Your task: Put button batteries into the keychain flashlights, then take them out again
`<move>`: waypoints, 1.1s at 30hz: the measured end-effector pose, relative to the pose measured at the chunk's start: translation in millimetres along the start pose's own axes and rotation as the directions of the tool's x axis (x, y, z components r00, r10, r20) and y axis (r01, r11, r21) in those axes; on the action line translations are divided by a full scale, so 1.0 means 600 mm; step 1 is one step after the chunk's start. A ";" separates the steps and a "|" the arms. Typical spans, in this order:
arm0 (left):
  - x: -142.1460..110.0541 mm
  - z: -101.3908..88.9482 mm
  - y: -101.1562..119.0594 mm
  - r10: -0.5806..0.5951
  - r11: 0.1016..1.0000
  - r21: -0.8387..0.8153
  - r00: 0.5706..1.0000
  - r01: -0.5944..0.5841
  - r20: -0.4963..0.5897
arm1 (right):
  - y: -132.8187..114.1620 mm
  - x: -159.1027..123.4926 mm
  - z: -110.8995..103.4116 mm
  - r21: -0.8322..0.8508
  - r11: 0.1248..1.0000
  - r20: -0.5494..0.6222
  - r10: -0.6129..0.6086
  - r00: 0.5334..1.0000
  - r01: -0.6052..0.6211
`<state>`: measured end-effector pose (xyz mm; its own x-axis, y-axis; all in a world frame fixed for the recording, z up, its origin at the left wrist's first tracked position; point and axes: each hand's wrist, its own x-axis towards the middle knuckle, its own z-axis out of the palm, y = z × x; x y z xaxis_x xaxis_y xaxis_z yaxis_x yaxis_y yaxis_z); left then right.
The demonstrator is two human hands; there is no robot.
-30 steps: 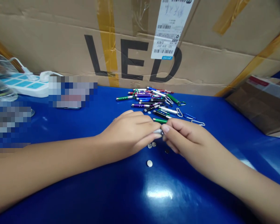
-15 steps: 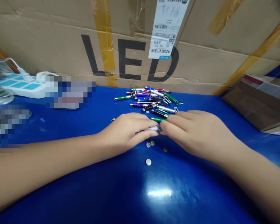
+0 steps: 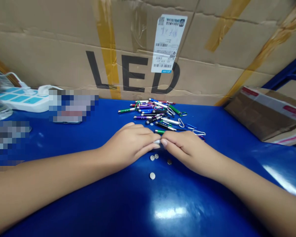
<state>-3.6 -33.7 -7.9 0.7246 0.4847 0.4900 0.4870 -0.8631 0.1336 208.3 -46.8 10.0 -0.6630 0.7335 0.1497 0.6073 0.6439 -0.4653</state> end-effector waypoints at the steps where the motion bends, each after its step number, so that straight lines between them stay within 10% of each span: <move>1: 0.000 0.000 0.000 0.002 1.000 0.012 1.000 -0.002 -0.001 | -0.001 0.000 0.001 0.035 0.999 0.007 0.009 1.000 -0.010; 5: 0.002 0.001 0.002 -0.019 1.000 0.012 1.000 0.019 0.003 | -0.005 0.002 -0.009 0.097 0.995 0.060 0.027 0.998 -0.032; 14: 0.011 -0.002 0.004 -0.128 0.988 -0.090 0.991 0.124 -0.032 | 0.088 -0.051 -0.129 -0.466 0.799 -0.040 0.410 0.911 -0.380; 22: 0.008 -0.001 0.004 -0.183 0.977 -0.103 0.982 0.186 0.041 | 0.109 -0.031 -0.112 -0.529 0.737 0.077 0.535 0.841 -0.421; 29: 0.008 -0.003 0.004 -0.181 0.972 -0.141 0.982 0.188 0.063 | 0.091 -0.030 -0.117 -0.564 0.727 -0.043 0.447 0.894 -0.391; 33: 0.007 -0.006 0.010 -0.267 0.948 -0.172 0.963 0.268 0.025 | 0.043 -0.027 -0.101 -0.353 0.902 -0.185 0.191 0.964 -0.247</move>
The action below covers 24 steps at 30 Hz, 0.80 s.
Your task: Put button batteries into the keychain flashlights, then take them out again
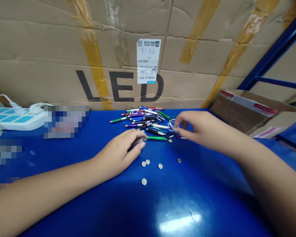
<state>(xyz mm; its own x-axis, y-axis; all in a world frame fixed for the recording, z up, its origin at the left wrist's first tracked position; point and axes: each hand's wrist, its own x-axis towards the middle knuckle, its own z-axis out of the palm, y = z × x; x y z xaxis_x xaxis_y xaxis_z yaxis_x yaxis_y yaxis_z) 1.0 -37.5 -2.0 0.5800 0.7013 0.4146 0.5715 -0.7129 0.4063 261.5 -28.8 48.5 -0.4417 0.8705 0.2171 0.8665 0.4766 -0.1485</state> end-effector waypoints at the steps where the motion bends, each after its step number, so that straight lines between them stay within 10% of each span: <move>1: -0.002 -0.001 0.002 -0.023 1.000 -0.011 0.999 0.022 -0.026 | -0.017 -0.003 0.004 0.098 0.991 0.012 -0.090 0.996 0.088; 8: -0.009 -0.002 0.004 0.042 0.999 -0.024 0.995 -0.040 0.090 | -0.085 -0.016 0.047 0.285 0.925 0.076 -0.281 0.957 0.249; 17: -0.012 -0.002 0.013 -0.075 0.996 -0.046 0.995 0.078 0.060 | -0.102 -0.014 0.075 -0.256 0.913 -0.079 -0.347 0.934 0.318; 24: -0.010 0.000 0.020 -0.131 0.990 -0.029 0.984 0.136 0.121 | -0.117 -0.010 0.074 -0.337 0.922 0.045 -0.189 0.981 0.193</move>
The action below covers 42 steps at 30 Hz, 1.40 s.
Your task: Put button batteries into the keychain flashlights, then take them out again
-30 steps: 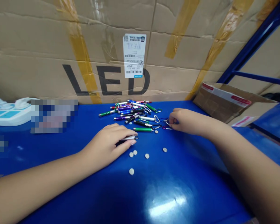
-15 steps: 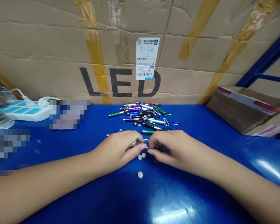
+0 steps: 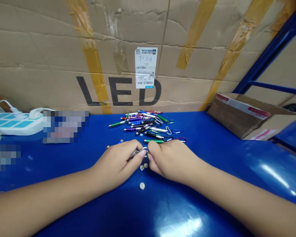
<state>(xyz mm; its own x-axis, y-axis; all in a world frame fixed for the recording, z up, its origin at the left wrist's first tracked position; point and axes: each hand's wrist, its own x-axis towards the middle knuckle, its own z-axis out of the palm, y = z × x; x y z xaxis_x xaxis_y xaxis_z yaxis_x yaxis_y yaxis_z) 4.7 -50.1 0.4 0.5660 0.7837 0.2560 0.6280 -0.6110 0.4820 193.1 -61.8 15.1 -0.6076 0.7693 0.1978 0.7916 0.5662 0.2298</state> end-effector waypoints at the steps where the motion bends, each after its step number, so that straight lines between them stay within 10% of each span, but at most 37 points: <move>1: 0.001 0.000 0.001 0.009 1.000 0.004 1.000 -0.009 0.002 | 0.001 0.001 -0.002 0.007 0.999 0.021 0.040 0.999 -0.040; 7: 0.001 0.001 0.000 0.167 0.983 0.074 0.986 -0.168 0.023 | 0.004 0.008 -0.006 0.063 0.989 0.065 0.132 0.989 -0.136; 21: 0.001 0.011 -0.007 0.075 0.979 -0.184 0.995 -0.085 -0.062 | 0.000 0.005 -0.011 0.018 0.996 0.105 0.088 0.991 -0.090; 30: -0.001 0.011 0.001 0.127 0.984 0.143 0.986 -0.111 -0.109 | -0.004 0.003 -0.025 -0.011 0.994 0.158 0.106 0.982 -0.106; 42: 0.043 -0.034 0.006 0.110 0.994 0.023 0.991 -0.109 -0.074 | 0.007 0.020 -0.016 -0.044 0.981 0.083 0.191 0.978 -0.188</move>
<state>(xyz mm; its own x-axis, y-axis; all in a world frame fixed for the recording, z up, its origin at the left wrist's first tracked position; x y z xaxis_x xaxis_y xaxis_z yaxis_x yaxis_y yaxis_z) 10.9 -29.9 25.7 0.5905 0.7176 0.3693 0.5745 -0.6952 0.4320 188.7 -53.2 27.3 -0.4380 0.8849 0.1586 0.8879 0.3983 0.2302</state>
